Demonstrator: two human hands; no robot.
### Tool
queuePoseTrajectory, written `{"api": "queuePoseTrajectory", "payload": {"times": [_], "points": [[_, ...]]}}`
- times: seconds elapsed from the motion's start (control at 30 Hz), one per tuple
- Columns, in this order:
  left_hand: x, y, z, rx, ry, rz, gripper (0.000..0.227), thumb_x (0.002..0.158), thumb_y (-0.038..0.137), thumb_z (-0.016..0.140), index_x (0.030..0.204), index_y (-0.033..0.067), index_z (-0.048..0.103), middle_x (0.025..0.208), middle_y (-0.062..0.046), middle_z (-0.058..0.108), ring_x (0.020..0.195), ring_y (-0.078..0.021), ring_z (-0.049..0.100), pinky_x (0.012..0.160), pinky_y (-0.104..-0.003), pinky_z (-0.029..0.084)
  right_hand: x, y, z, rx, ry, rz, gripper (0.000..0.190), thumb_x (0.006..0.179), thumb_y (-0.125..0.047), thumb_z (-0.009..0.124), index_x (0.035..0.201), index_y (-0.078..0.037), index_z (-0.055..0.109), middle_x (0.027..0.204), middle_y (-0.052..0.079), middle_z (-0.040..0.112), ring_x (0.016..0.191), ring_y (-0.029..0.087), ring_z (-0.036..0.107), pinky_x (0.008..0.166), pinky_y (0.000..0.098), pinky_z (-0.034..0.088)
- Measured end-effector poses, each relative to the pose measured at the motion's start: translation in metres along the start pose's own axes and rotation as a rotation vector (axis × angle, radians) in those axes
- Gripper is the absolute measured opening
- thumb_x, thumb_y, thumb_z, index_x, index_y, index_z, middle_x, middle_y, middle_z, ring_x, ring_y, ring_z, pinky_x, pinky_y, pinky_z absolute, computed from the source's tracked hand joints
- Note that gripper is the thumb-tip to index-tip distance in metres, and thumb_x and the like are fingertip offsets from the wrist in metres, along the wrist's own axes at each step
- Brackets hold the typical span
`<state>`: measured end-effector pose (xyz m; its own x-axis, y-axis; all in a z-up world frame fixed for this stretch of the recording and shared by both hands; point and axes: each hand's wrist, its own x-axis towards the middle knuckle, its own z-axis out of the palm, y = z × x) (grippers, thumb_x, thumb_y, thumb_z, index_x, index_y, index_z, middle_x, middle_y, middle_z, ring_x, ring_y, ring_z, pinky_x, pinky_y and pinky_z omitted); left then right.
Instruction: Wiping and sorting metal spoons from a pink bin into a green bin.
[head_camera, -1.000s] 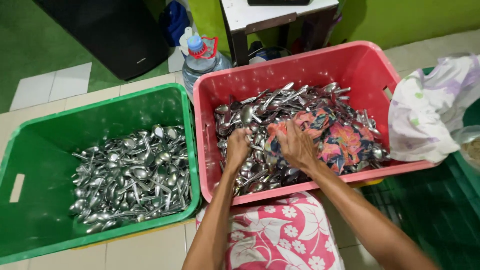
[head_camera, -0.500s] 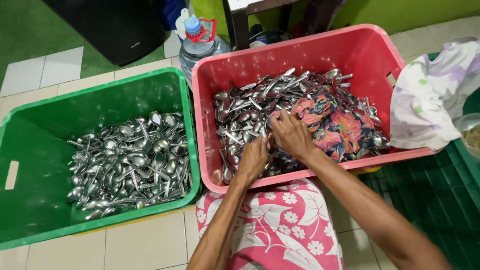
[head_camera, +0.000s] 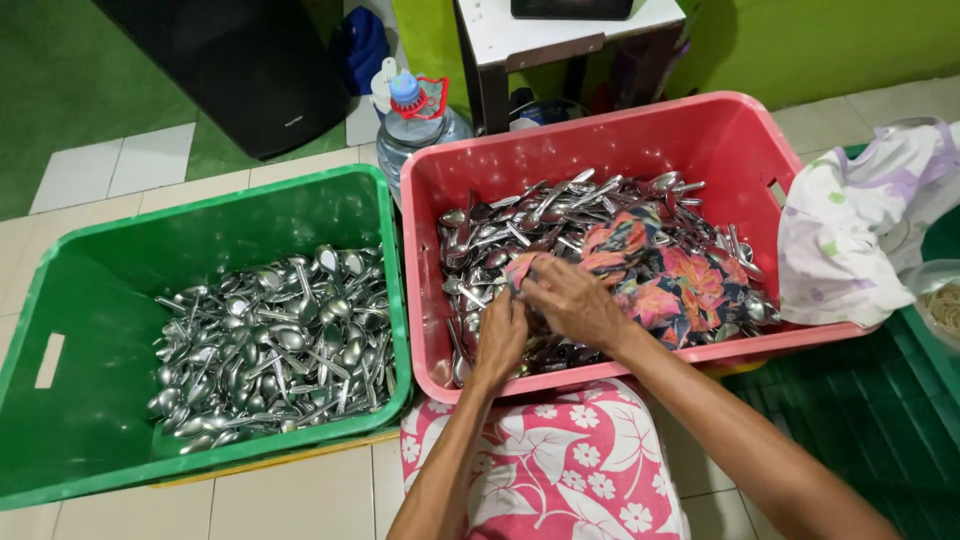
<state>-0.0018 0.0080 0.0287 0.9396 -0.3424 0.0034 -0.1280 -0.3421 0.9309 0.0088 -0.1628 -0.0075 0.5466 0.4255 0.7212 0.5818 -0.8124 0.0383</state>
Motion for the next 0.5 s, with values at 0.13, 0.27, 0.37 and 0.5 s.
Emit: {"api": "queuePoseTrajectory", "payload": {"times": [0.13,0.27,0.37,0.5], "points": [[-0.015,0.029,-0.009,0.076,-0.047,0.115,0.021,0.101,0.012,0.046,0.102,-0.0014,0.061,0.084,-0.034,0.067,0.084,-0.0565,0.065,0.073,-0.057,0.047,-0.005,0.014,0.005,-0.070,-0.026,0.103,0.022,0.092,-0.018,0.062,0.113,-0.017,0.069,0.103,0.010,0.061,0.086,0.029,0.062,0.072,0.0395,0.051],[-0.009,0.011,-0.001,0.185,-0.128,0.161,0.022,0.104,0.022,0.045,0.100,0.0086,0.062,0.075,-0.025,0.069,0.076,-0.0475,0.069,0.069,-0.053,0.048,-0.024,0.030,0.015,0.114,-0.019,0.441,0.011,0.100,-0.017,0.055,0.099,-0.012,0.064,0.097,0.010,0.061,0.085,0.035,0.066,0.074,0.0417,0.055],[-0.007,0.012,0.000,0.238,-0.130,0.172,0.021,0.104,0.023,0.045,0.100,0.0102,0.061,0.072,-0.024,0.068,0.075,-0.0467,0.070,0.068,-0.054,0.049,-0.007,0.022,-0.017,0.250,-0.049,0.666,0.014,0.101,-0.021,0.054,0.098,-0.011,0.064,0.095,0.014,0.065,0.090,0.041,0.067,0.079,0.0469,0.055],[-0.003,-0.004,0.004,0.351,-0.080,0.177,0.018,0.104,0.021,0.045,0.103,0.0095,0.058,0.065,-0.024,0.066,0.067,-0.0471,0.069,0.065,-0.056,0.052,-0.027,0.041,-0.007,0.175,0.025,0.707,0.014,0.101,-0.014,0.052,0.095,-0.004,0.060,0.090,0.022,0.060,0.089,0.048,0.065,0.076,0.0513,0.051]]}}
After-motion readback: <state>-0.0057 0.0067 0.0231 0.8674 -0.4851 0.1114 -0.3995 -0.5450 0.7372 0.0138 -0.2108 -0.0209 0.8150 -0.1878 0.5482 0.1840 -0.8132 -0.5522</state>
